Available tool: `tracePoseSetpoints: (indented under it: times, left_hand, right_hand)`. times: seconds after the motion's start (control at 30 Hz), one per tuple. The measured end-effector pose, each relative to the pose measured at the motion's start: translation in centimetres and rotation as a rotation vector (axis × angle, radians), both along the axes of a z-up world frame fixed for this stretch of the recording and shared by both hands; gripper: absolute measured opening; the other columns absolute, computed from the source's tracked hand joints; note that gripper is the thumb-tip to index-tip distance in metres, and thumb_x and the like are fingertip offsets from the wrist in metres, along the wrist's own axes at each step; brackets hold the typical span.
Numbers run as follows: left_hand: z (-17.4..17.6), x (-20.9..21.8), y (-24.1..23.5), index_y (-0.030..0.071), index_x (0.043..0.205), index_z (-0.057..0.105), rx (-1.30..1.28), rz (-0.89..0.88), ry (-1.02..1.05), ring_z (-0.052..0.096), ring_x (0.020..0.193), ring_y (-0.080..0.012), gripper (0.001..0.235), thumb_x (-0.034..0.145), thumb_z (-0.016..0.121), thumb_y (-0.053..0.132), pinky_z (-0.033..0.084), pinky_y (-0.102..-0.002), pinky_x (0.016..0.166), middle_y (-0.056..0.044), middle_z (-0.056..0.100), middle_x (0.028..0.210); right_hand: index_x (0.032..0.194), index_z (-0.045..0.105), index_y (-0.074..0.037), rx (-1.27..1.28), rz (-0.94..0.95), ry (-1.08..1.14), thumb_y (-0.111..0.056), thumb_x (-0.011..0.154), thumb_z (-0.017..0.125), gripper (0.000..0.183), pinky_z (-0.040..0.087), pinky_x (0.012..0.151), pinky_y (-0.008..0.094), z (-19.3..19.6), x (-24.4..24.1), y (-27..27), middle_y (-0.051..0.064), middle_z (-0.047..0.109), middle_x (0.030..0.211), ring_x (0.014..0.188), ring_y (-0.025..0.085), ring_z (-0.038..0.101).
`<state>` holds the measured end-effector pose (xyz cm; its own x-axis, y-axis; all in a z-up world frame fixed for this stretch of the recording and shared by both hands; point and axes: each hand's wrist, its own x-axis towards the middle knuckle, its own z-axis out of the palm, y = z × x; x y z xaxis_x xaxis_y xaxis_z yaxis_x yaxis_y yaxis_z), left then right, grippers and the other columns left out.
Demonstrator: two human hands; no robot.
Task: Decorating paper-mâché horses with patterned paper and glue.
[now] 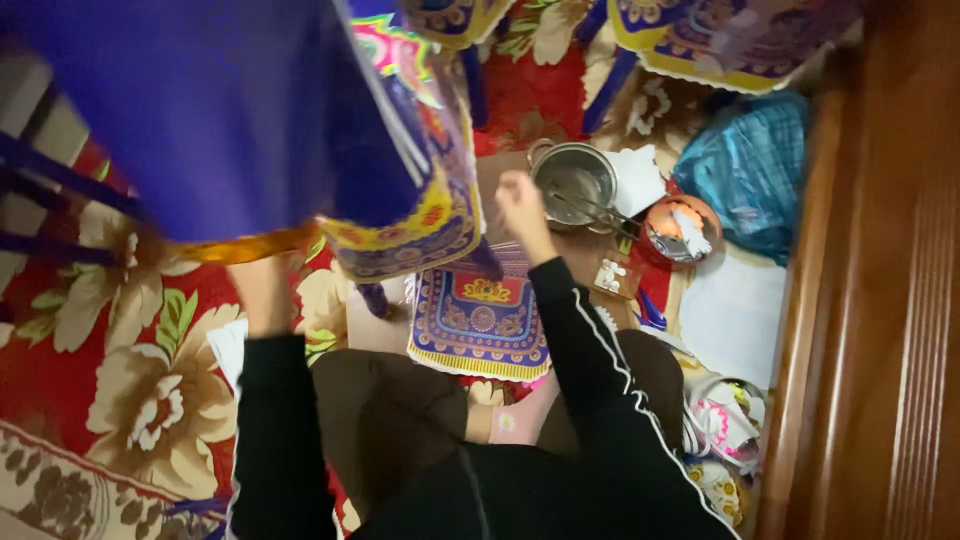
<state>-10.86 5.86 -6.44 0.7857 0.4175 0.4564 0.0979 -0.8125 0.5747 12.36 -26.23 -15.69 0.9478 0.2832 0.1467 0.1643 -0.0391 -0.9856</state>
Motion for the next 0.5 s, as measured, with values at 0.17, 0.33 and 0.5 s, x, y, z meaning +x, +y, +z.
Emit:
tracePoseSetpoints:
  times: [0.17, 0.33, 0.5]
  left_hand:
    - [-0.6, -6.6, -4.8, -0.001, 0.115, 0.066, -0.637, -0.075, 0.048, 0.064, 0.09, -0.0137, 0.016, 0.108, 0.061, 0.012, 0.053, -0.031, 0.082, -0.006, 0.07, 0.104]
    - [2.5, -6.2, -10.9, 0.004, 0.116, 0.069, -0.445, -0.32, 0.472, 0.07, 0.091, -0.0173, 0.021, 0.098, 0.063, 0.014, 0.057, -0.034, 0.078, -0.008, 0.075, 0.103]
    - [7.1, -2.0, -17.7, 0.007, 0.119, 0.069, -0.188, -0.443, 0.549, 0.073, 0.092, -0.0237, 0.026, 0.094, 0.065, 0.014, 0.058, -0.037, 0.078, -0.012, 0.073, 0.106]
  right_hand:
    - [0.154, 0.038, -0.014, 0.553, 0.203, 0.779, -0.007, 0.094, 0.071, 0.069, 0.037, 0.044, 0.023, -8.3, -2.8, -0.6, 0.002, 0.054, 0.075, 0.053, 0.01, 0.051]
    - [0.155, 0.039, -0.015, 0.713, 0.245, 0.869, -0.004, 0.091, 0.071, 0.072, 0.042, 0.05, 0.022, -6.4, -4.5, -0.8, 0.001, 0.062, 0.087, 0.06, 0.008, 0.054]
    - [0.154, 0.039, -0.018, 0.849, 0.293, 0.968, -0.006, 0.094, 0.068, 0.068, 0.05, 0.057, 0.023, -5.9, -5.5, -1.5, 0.003, 0.066, 0.093, 0.065, 0.01, 0.06]
